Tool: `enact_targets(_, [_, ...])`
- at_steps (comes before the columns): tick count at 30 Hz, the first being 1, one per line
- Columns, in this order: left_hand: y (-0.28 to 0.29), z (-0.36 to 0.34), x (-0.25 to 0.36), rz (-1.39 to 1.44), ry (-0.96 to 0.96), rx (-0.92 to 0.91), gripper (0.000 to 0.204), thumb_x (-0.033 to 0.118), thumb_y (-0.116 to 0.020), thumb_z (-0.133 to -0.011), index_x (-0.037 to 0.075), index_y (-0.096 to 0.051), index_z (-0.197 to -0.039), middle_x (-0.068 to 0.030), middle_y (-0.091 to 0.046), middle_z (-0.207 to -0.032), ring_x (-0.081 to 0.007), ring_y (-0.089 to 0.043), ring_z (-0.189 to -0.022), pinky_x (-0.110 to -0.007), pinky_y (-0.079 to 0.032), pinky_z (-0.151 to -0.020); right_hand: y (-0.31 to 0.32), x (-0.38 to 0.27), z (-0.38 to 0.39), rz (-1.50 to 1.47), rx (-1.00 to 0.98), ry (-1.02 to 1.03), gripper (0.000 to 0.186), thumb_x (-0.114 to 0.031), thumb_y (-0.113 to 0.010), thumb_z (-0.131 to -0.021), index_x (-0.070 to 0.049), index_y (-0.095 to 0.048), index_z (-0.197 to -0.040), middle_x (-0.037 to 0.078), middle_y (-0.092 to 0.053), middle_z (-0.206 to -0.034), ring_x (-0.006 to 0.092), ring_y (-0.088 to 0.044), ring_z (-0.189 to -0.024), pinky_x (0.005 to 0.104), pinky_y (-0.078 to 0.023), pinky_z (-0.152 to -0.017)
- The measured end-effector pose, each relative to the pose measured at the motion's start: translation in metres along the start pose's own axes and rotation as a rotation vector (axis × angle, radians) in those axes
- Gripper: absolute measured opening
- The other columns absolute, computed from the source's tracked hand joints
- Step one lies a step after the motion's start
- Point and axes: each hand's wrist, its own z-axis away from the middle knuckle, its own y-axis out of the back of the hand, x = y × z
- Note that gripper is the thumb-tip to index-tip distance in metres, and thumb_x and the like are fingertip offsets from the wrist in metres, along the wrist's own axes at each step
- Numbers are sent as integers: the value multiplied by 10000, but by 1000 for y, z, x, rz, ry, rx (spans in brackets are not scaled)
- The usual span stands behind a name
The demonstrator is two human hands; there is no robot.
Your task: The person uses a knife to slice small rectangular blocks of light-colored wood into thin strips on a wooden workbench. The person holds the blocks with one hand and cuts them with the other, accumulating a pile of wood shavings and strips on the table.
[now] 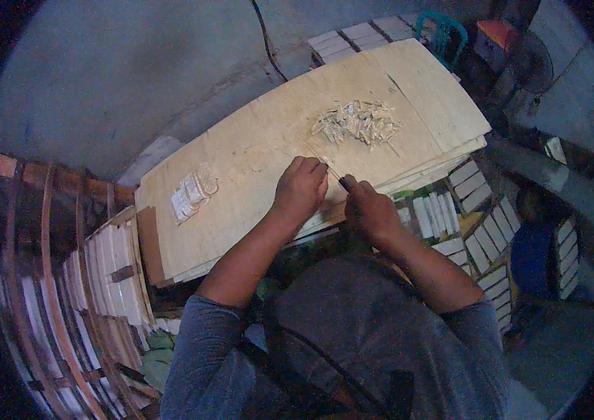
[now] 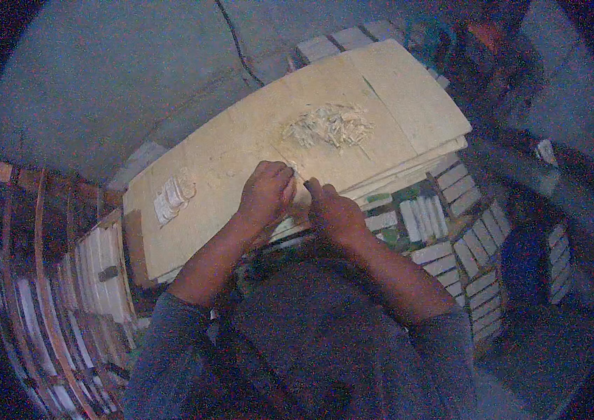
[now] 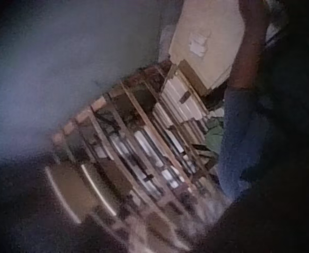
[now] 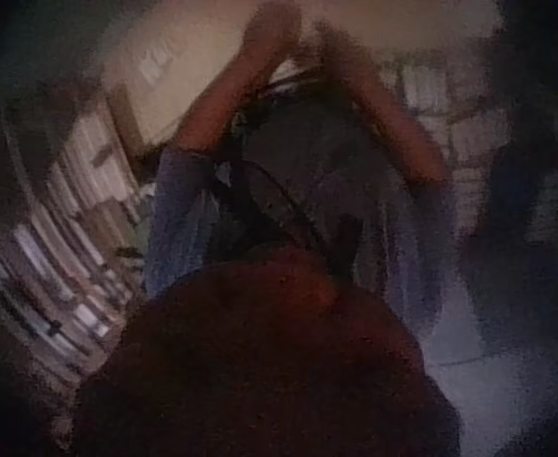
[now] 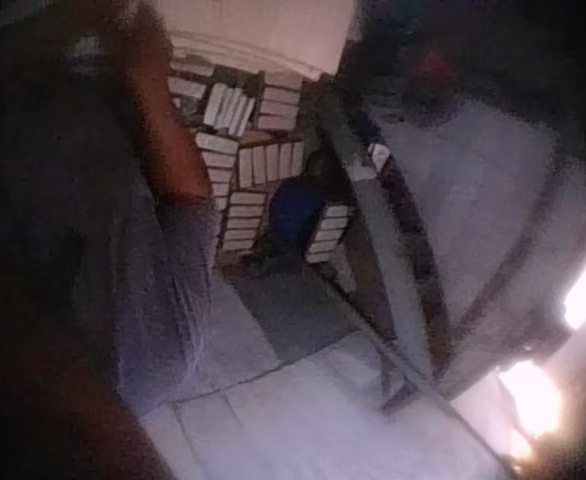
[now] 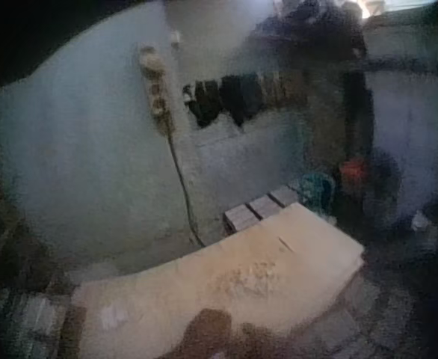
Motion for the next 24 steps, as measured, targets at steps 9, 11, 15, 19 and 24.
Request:
enact_targets(9, [1,1,7,-9,-14,71,167,114,-709,-915,34,-721,-1061,-126,-673,-1041,-338,-615,-1014,-437,-544,-897,-13,42,40,-83,79,184,627,-113,-635,-930,-73,-439,-1524,278,-658,-1178,498,-697,-914,579,-566,-751])
enact_targets(11, [0,2,6,5,-11,66,171,111,-709,-915,33,-720,-1068,-124,-673,-1048,-338,-617,-1022,-437,-545,-901,-6,43,44,-19,-13,88,644,-109,-648,-916,-64,-442,-1525,295,-652,-1200,503,-692,-944,584,-565,-770])
enact_targets(15, [3,0,11,10,22,88,177,106,-712,-914,35,-724,-1075,-120,-675,-1053,-333,-623,-1032,-435,-551,-897,7,39,44,16,-12,94,642,-113,-647,-909,-48,-448,-1516,306,-651,-1214,517,-690,-940,588,-567,-775])
enact_targets(19, [6,0,8,18,9,48,161,112,-709,-916,34,-722,-1057,-129,-677,-1059,-337,-629,-1030,-439,-556,-886,7,34,37,-7,32,75,567,-137,-619,-942,-49,-470,-1482,281,-656,-1226,506,-700,-928,593,-570,-787])
enact_targets(24, [16,-3,14,-15,82,-96,190,152,-702,-919,49,-719,-1079,-145,-701,-1080,-371,-635,-1058,-464,-554,-917,13,-11,4,1,-16,73,499,-182,-583,-992,-56,-463,-1459,262,-646,-1169,462,-718,-923,584,-577,-789])
